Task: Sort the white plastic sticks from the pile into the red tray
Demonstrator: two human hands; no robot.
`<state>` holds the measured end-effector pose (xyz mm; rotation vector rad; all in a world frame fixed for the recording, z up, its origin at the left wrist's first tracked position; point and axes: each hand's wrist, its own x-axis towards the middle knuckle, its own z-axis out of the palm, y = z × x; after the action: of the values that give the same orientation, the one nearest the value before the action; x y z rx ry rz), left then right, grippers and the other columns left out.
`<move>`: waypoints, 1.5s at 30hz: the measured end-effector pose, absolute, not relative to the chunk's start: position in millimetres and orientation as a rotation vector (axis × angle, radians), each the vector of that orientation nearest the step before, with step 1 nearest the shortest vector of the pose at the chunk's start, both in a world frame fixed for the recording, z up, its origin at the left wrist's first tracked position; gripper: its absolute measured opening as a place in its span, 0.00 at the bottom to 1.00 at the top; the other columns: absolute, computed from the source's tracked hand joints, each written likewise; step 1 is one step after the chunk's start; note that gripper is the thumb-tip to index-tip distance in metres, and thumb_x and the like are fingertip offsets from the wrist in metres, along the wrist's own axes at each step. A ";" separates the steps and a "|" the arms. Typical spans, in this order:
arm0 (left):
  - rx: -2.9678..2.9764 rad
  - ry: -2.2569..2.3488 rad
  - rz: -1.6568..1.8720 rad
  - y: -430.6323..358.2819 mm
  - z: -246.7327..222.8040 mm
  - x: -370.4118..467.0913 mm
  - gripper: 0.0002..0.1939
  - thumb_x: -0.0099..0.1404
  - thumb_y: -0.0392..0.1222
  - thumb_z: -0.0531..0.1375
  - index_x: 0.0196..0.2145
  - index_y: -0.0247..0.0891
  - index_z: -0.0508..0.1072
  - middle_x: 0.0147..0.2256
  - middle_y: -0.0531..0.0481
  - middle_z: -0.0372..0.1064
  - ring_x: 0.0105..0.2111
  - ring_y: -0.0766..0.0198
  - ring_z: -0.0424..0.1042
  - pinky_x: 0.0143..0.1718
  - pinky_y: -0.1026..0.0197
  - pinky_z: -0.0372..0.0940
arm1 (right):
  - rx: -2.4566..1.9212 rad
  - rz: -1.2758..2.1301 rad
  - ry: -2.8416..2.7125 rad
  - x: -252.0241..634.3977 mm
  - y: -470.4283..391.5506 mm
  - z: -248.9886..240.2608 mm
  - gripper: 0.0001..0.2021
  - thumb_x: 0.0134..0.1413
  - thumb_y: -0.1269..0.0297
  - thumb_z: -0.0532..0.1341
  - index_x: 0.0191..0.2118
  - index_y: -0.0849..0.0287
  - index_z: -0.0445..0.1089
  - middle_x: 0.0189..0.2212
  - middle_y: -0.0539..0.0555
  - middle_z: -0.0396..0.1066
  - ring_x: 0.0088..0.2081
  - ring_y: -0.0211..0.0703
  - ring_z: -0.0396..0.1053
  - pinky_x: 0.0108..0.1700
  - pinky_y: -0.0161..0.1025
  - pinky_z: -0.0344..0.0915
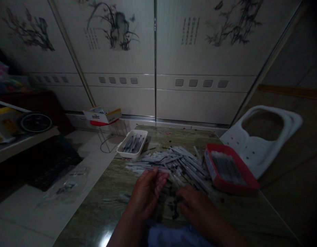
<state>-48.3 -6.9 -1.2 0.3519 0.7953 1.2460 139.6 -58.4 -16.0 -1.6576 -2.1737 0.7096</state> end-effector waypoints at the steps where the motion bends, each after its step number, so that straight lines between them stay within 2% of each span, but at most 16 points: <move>1: 0.355 0.795 1.244 -7.0 -0.7 -47.8 0.04 0.63 0.32 0.64 0.36 0.35 0.72 0.33 0.46 0.78 0.35 0.63 0.80 0.38 0.66 0.75 | -1.671 0.699 -2.171 139.1 -58.1 -16.4 0.09 0.56 0.72 0.58 0.40 0.54 0.71 0.39 0.52 0.73 0.41 0.45 0.71 0.42 0.38 0.59; 7: 0.362 0.792 1.244 -7.6 -0.3 -46.6 0.04 0.63 0.32 0.64 0.35 0.35 0.72 0.33 0.46 0.78 0.35 0.62 0.80 0.39 0.64 0.75 | -1.685 0.644 -2.140 137.6 -55.2 -18.7 0.07 0.57 0.71 0.56 0.37 0.55 0.71 0.36 0.53 0.73 0.38 0.45 0.71 0.39 0.39 0.58; 12: 0.369 0.797 1.251 -8.1 -1.9 -46.5 0.04 0.63 0.32 0.64 0.35 0.34 0.72 0.33 0.46 0.78 0.35 0.62 0.80 0.40 0.63 0.75 | -1.507 0.928 -1.679 136.4 -52.5 -6.2 0.07 0.59 0.64 0.57 0.38 0.57 0.73 0.33 0.52 0.75 0.36 0.44 0.71 0.38 0.39 0.63; 16: 0.403 0.803 1.227 -8.0 -3.4 -44.3 0.03 0.65 0.33 0.64 0.36 0.34 0.72 0.35 0.44 0.78 0.35 0.63 0.80 0.37 0.65 0.75 | -1.418 1.153 -1.194 133.7 -50.4 6.4 0.13 0.53 0.54 0.63 0.38 0.58 0.74 0.28 0.52 0.74 0.31 0.44 0.71 0.32 0.37 0.65; 20: 0.421 0.804 1.203 -10.0 -4.8 -41.0 0.05 0.64 0.34 0.64 0.37 0.35 0.70 0.35 0.44 0.77 0.35 0.63 0.80 0.37 0.65 0.74 | -1.324 1.237 -1.034 132.5 -49.2 13.3 0.18 0.46 0.49 0.68 0.36 0.59 0.73 0.28 0.54 0.76 0.28 0.43 0.71 0.29 0.37 0.66; 24: 0.447 0.790 1.163 -13.1 -4.0 -38.2 0.06 0.64 0.35 0.64 0.38 0.36 0.69 0.35 0.46 0.76 0.35 0.63 0.79 0.38 0.64 0.73 | -1.291 1.253 -1.018 132.1 -49.9 13.7 0.19 0.46 0.48 0.68 0.37 0.59 0.73 0.29 0.55 0.76 0.28 0.43 0.72 0.30 0.38 0.67; 36: 0.484 0.830 1.135 -16.2 0.2 -34.6 0.09 0.63 0.36 0.65 0.39 0.37 0.68 0.33 0.48 0.76 0.34 0.63 0.79 0.38 0.63 0.72 | -1.316 1.216 -1.049 129.9 -50.0 10.4 0.19 0.47 0.49 0.68 0.36 0.60 0.73 0.25 0.52 0.74 0.27 0.42 0.71 0.28 0.36 0.66; 45: 0.535 0.856 1.120 -17.7 1.9 -33.0 0.09 0.64 0.37 0.65 0.38 0.38 0.68 0.32 0.48 0.76 0.34 0.63 0.79 0.36 0.64 0.72 | -1.356 1.193 -1.097 130.5 -50.9 10.9 0.17 0.48 0.49 0.66 0.36 0.59 0.74 0.24 0.51 0.74 0.27 0.42 0.71 0.28 0.36 0.66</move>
<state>-33.0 -17.7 1.9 0.5354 0.8556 1.1205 130.5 -50.9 10.9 -1.3557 -1.0965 1.1926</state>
